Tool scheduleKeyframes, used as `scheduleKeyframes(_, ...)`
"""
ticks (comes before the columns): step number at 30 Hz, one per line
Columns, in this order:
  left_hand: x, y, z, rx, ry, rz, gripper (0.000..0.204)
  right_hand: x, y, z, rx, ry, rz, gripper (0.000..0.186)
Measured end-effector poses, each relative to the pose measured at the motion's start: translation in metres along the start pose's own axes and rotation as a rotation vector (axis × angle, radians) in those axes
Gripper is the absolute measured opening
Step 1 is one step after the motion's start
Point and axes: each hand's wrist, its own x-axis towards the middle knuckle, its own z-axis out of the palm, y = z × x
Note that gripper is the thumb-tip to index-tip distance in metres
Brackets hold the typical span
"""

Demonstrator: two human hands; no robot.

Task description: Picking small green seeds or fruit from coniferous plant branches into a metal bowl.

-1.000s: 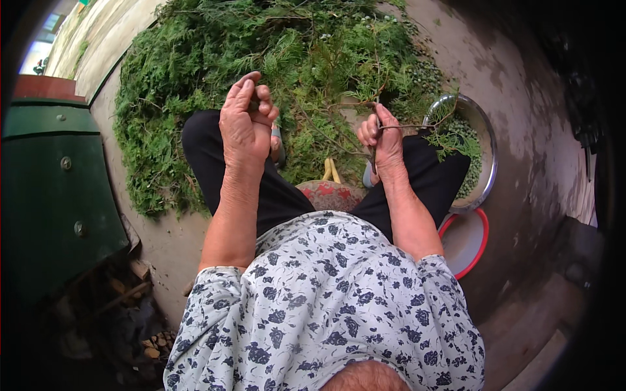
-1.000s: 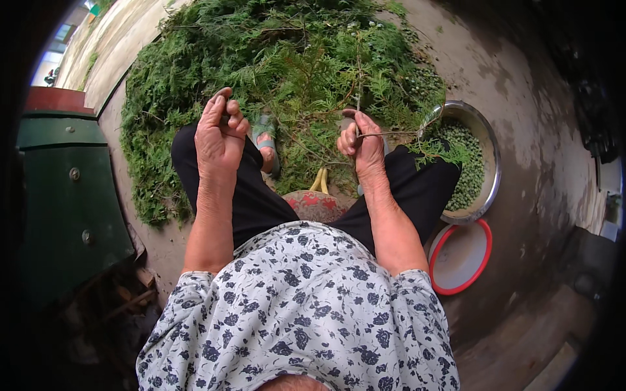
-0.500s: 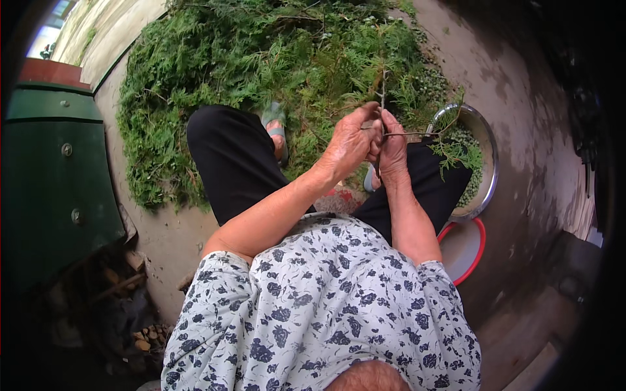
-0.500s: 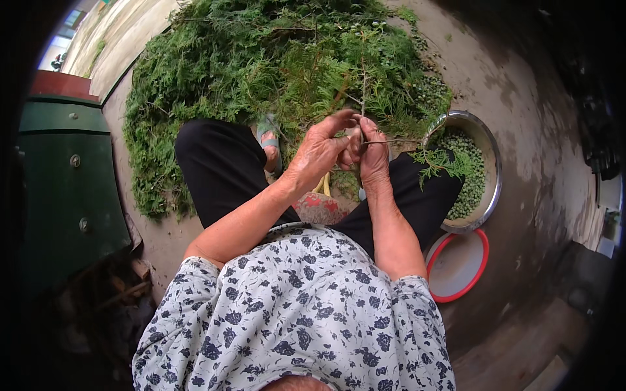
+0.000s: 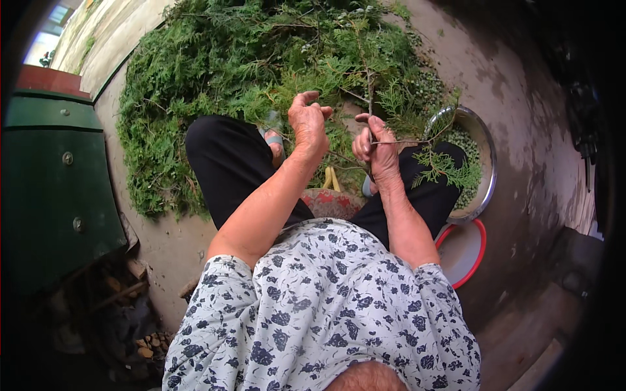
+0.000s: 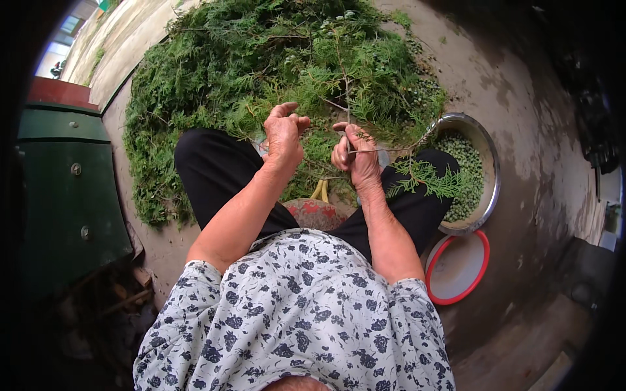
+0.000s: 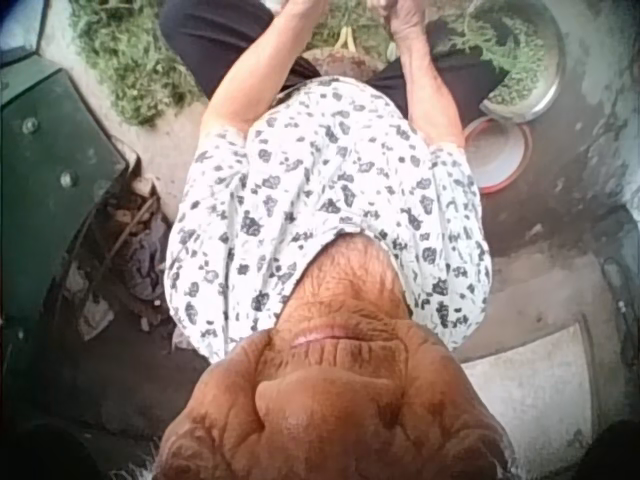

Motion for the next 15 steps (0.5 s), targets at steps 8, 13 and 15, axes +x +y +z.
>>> scheduleKeyframes(8,0.027,0.01,0.011,-0.183,-0.16,-0.375,0.014,-0.003,0.004,0.0,0.088,-0.077,0.057,0.031)
scheduleKeyframes(13,0.042,0.02,0.019,-0.368,-0.276,-0.484,0.027,-0.005,0.003,0.009,-0.059,-0.033,0.064,0.032)
scheduleKeyframes(15,0.052,0.018,0.017,-0.33,-0.218,-0.464,0.02,-0.004,0.015,0.006,-0.006,-0.045,0.084,0.033)
